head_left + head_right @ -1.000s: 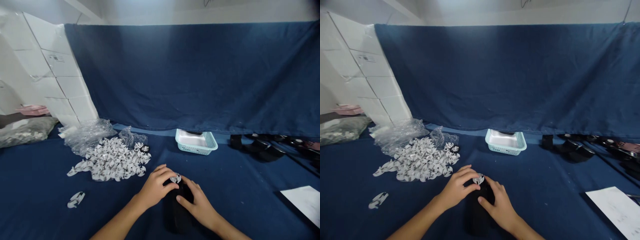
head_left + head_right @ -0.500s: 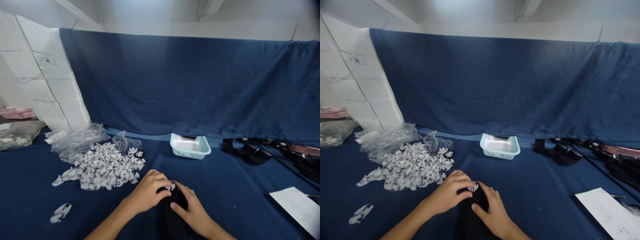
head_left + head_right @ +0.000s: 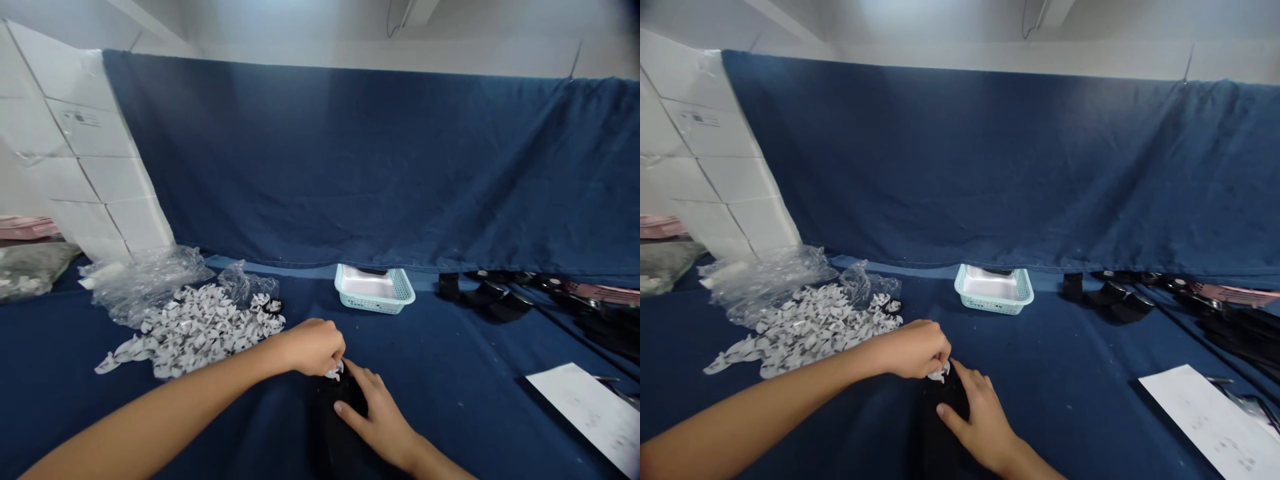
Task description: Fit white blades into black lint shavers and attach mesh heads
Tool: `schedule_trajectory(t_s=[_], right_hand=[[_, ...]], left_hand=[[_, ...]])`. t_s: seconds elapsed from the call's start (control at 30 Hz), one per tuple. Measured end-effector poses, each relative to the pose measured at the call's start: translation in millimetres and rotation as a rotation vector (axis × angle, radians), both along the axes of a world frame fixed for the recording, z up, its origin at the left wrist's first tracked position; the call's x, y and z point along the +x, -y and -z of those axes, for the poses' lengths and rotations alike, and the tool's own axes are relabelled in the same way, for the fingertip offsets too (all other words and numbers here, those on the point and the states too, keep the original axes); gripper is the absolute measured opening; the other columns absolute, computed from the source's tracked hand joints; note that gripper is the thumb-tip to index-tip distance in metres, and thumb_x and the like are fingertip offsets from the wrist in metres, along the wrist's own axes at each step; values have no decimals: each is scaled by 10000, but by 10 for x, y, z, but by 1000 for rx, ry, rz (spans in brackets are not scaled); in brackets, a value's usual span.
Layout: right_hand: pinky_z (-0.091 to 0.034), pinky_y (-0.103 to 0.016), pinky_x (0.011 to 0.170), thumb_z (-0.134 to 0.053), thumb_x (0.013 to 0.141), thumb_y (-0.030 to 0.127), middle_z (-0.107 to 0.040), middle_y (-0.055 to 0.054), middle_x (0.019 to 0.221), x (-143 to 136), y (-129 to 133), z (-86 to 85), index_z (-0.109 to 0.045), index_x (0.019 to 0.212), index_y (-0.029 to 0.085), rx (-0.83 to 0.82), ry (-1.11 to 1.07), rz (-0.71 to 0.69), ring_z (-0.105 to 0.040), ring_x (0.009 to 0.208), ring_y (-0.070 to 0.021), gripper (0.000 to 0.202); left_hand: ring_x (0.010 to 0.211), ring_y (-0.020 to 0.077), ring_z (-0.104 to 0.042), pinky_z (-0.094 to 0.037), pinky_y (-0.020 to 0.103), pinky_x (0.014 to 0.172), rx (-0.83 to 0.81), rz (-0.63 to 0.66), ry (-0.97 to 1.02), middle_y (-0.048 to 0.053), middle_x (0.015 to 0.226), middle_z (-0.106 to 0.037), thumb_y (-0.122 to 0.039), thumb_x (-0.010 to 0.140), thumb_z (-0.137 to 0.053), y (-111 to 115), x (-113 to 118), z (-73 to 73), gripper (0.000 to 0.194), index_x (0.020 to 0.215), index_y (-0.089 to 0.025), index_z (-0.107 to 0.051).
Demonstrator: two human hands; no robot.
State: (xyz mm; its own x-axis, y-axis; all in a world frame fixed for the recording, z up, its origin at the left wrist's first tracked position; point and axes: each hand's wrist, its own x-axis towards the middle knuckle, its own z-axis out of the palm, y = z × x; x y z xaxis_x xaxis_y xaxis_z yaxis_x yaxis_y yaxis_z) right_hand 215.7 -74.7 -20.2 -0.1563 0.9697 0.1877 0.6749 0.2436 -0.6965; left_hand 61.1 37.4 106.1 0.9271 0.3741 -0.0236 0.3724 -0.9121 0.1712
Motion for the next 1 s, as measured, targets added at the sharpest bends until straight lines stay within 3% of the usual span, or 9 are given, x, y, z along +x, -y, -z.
schedule_trajectory(t_s=[0.1,0.37,0.6,0.73,0.83,0.93,1.0], right_hand=[[-351,-493,1058,-555,891,399,-560,-108,1332,-1,8,29,-345,1450,201,2,28,3,-514,1198,-296,629],[-366,-499,1045,-535,912,377,-542,-116,1358,-4,17,77,-330,1460,202,55,42,-18,-510,1200,-299,610],[-400,-476,1011,-529,912,368,-582,-122,1299,-1,32,62,-371,1432,175,54,11,-15,-544,1145,-279,577],[-389,-459,1016,-537,910,370,-572,-120,1310,-8,53,34,-365,1431,166,44,9,-32,-529,1156,-273,586],[-384,-453,1019,-546,905,365,-550,-107,1344,-8,63,40,-361,1435,190,51,11,-39,-519,1163,-270,588],[-386,-453,1014,-550,901,357,-546,-101,1351,-1,61,51,-355,1439,194,51,12,-34,-519,1160,-269,595],[-385,-453,1016,-551,899,354,-551,-101,1345,4,57,55,-368,1432,192,46,11,-31,-519,1161,-269,586]], left_hand=[[602,214,-674,-468,264,548,13,-35,-49,17,615,-705,-73,669,-620,15,62,24,200,647,-242,-725],[617,247,-678,-506,289,562,133,-135,-113,86,600,-665,-26,620,-616,191,49,101,147,595,-164,-661],[810,311,-681,-512,392,773,138,1,-102,148,782,-707,-7,654,-626,191,-1,196,149,731,-121,-685],[805,254,-683,-488,339,779,50,93,-59,77,758,-721,3,695,-583,112,-79,138,197,713,-166,-684],[883,198,-681,-470,278,800,-22,116,5,10,873,-746,29,699,-551,84,-147,66,337,896,-209,-684],[779,115,-687,-464,180,668,-191,97,71,-36,881,-752,57,710,-481,88,-189,20,473,1067,-220,-621],[705,92,-672,-443,153,597,-319,74,115,-39,839,-747,63,703,-453,93,-197,4,469,1045,-208,-626]])
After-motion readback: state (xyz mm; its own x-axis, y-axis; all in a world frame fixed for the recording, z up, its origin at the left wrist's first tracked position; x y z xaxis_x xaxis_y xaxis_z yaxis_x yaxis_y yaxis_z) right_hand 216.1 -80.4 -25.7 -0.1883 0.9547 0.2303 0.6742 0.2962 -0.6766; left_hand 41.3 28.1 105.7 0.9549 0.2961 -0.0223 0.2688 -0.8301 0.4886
